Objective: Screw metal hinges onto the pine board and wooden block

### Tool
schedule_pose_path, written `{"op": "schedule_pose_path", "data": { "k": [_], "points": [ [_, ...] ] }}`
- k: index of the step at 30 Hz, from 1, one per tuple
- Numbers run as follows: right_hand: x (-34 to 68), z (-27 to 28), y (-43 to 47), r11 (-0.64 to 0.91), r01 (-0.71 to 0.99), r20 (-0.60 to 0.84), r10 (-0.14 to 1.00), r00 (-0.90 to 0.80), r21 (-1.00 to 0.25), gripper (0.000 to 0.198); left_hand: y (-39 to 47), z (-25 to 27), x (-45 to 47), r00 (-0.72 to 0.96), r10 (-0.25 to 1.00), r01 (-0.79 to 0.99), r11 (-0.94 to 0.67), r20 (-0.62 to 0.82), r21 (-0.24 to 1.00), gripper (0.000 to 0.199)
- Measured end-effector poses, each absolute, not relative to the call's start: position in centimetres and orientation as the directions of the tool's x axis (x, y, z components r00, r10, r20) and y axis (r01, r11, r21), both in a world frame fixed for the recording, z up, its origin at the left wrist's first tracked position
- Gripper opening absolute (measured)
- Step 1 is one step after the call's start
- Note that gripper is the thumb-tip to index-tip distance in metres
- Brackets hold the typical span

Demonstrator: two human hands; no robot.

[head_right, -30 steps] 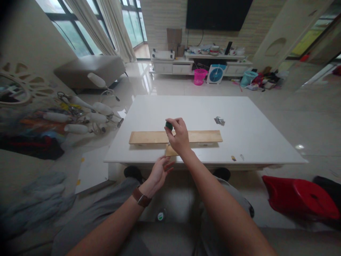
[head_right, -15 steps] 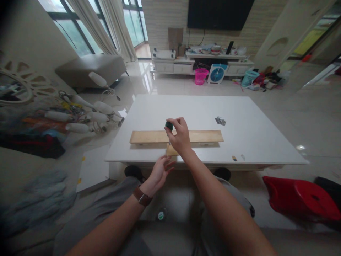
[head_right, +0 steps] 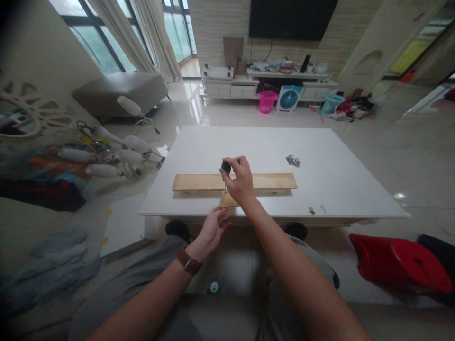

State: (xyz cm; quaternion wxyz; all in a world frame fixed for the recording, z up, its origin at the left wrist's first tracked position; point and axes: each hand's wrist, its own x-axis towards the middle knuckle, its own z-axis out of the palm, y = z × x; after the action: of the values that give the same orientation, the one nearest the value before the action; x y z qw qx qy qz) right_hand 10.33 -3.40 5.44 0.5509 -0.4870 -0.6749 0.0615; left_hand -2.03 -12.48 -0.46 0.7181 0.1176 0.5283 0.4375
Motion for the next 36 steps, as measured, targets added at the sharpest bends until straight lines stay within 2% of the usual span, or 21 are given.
{"op": "schedule_pose_path", "data": {
  "k": [10,20,27,36],
  "points": [
    [10.54,5.20,-3.29,0.549,0.540,0.672,0.740,0.043,-0.638,0.047,-12.48,-0.11,-1.94,0.061,0.757,-0.495,0.589,-0.651,0.639,0.016],
    [10.42,5.40,-3.37,0.518,0.580,0.681,0.727,0.089,-0.629,0.026,-12.53,-0.54,-2.13,0.068,0.765,-0.502,0.581,-0.640,0.641,0.018],
    [10.58,5.12,-3.20,0.551,0.550,0.670,0.742,0.021,-0.628,0.051,-12.38,-0.31,-1.95,0.058,0.753,-0.496,0.591,-0.655,0.636,0.017],
    [10.73,4.69,-2.98,0.527,0.539,0.637,0.770,0.025,-0.657,0.058,-12.43,-0.91,-1.97,0.072,0.769,-0.485,0.584,-0.636,0.651,0.022]
  ]
}}
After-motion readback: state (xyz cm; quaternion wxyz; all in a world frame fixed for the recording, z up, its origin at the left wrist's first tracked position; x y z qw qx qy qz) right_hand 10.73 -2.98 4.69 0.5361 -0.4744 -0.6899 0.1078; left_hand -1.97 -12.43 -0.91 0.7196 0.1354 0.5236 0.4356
